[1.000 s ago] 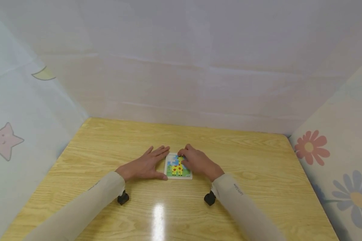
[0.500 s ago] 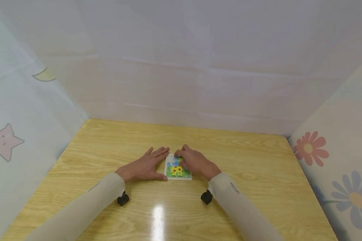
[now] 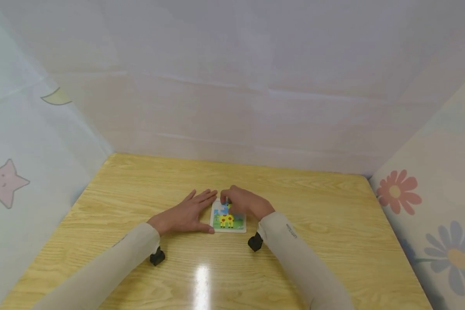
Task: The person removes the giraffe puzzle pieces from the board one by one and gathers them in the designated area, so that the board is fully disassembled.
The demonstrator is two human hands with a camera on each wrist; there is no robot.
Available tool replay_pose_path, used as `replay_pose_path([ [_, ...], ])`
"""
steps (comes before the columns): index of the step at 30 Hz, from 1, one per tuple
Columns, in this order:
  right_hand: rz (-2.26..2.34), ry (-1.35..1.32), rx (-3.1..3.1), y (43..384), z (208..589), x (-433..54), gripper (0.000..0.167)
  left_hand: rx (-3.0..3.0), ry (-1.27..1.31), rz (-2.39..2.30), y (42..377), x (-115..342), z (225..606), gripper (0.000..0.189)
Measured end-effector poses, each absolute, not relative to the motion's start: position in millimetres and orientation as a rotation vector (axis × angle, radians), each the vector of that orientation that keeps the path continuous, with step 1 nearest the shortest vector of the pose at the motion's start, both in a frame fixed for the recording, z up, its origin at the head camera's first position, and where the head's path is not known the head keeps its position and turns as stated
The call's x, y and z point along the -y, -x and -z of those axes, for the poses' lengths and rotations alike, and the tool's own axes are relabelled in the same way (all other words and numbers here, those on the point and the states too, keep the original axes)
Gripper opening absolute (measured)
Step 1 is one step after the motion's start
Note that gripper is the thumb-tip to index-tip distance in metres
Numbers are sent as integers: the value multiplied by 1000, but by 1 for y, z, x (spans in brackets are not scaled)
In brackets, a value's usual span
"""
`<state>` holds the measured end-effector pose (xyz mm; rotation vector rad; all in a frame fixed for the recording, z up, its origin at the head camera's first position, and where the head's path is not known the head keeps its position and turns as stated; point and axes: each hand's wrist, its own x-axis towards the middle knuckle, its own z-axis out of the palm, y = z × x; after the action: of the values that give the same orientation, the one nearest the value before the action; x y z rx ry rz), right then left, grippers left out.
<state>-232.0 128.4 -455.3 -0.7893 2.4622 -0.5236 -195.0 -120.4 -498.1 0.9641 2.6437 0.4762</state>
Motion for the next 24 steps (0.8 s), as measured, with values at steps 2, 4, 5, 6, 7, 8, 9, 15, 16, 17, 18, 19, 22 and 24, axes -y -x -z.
replay_pose_path([
  [2, 528, 794, -2460, 233, 455, -127, 25, -2647, -966, -480, 196, 120, 499, 112],
  [4, 525, 795, -2469, 233, 456, -128, 24, -2650, -966, -479, 196, 120, 499, 112],
  [5, 523, 795, -2474, 233, 457, -128, 24, -2647, -964, -481, 195, 120, 498, 112],
  [6, 523, 795, -2480, 233, 458, -128, 24, -2644, -959, -480, 195, 120, 497, 112],
  [7, 527, 795, -2485, 232, 459, -129, 24, -2641, -956, -482, 195, 120, 497, 112],
  [8, 533, 793, -2489, 232, 460, -129, 25, -2640, -954, -483, 194, 120, 496, 112],
  [9, 538, 791, -2492, 232, 461, -130, 26, -2641, -951, -477, 194, 120, 495, 112],
  [15, 615, 772, -2511, 231, 466, -131, 36, -2657, -960, -460, 193, 120, 497, 111],
  [16, 627, 768, -2520, 231, 468, -132, 36, -2658, -963, -461, 193, 120, 497, 111],
  [17, 628, 768, -2534, 231, 469, -132, 35, -2657, -963, -459, 193, 120, 496, 112],
  [18, 639, 767, -2544, 231, 471, -132, 34, -2658, -966, -459, 193, 120, 496, 112],
  [19, 641, 765, -2561, 231, 472, -133, 32, -2659, -968, -461, 193, 120, 496, 112],
  [22, 658, 760, -2600, 231, 476, -135, 25, -2665, -968, -458, 194, 120, 497, 113],
  [24, 676, 770, -2607, 231, 478, -138, 20, -2667, -968, -457, 195, 120, 498, 113],
])
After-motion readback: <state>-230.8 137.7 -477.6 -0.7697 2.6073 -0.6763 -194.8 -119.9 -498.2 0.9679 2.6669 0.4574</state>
